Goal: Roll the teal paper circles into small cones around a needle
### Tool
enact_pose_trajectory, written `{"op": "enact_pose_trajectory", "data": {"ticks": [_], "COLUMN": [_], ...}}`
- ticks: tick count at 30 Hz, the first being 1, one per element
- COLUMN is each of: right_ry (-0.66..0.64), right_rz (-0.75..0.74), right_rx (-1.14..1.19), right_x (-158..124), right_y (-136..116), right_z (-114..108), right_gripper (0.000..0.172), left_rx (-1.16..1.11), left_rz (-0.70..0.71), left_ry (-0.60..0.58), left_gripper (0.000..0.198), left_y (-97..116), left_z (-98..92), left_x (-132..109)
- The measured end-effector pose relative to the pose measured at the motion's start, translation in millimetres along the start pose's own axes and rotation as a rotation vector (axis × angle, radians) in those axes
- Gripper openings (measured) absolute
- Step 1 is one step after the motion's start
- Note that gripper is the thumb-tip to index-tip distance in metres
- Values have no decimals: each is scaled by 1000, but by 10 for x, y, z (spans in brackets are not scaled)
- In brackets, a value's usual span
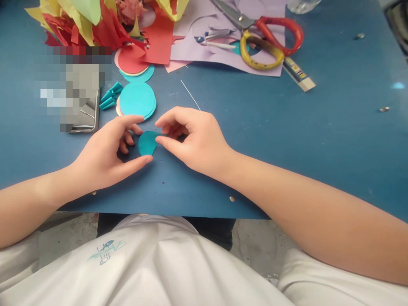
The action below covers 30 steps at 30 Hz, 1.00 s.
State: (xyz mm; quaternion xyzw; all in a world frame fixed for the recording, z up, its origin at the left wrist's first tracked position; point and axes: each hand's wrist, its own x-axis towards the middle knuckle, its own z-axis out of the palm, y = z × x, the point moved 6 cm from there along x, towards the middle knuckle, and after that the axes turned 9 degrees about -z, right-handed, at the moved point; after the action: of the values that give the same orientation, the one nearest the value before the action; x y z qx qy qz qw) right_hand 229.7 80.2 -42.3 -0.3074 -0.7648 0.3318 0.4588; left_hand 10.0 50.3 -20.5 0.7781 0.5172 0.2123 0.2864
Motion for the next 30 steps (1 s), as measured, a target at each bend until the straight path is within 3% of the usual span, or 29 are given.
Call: {"op": "enact_pose_trajectory", "data": {"ticks": [2,5,7,10,15,17,21,27,30], "right_ry": [44,89,108,84,-63,-97,-59,-56,7], "right_rz": [134,243,305,326,294,337,383,291,193], "right_rx": [168,340,392,407,396,414,455,444,282], "right_x": [-5,6,9,8,-11,-24,-15,-11,-29], "right_y": [37,54,64,59,56,66,44,23,6], "right_z": [13,30,27,29,94,113,80,76,37], "right_gripper": [19,38,48,49,45,46,48,37,22], "left_rx": [-59,-144,-206,-266,-119,-96,-144,-149,-209], "left_rz": [-42,-137,-207,-274,-165,-145,-94,97,86], "left_ry": [-5,-22,-46,-75,-129,-140,-100,-30,16], "left_gripper": [75,62,52,47,18,26,59,35,29], "left_y": [3,10,4,-11,16,2,-10,33,7], "left_z": [-4,-26,-44,-73,-57,-41,-67,-121,-121], "left_x": [-9,-6,12,48,64,48,19,20,24]}}
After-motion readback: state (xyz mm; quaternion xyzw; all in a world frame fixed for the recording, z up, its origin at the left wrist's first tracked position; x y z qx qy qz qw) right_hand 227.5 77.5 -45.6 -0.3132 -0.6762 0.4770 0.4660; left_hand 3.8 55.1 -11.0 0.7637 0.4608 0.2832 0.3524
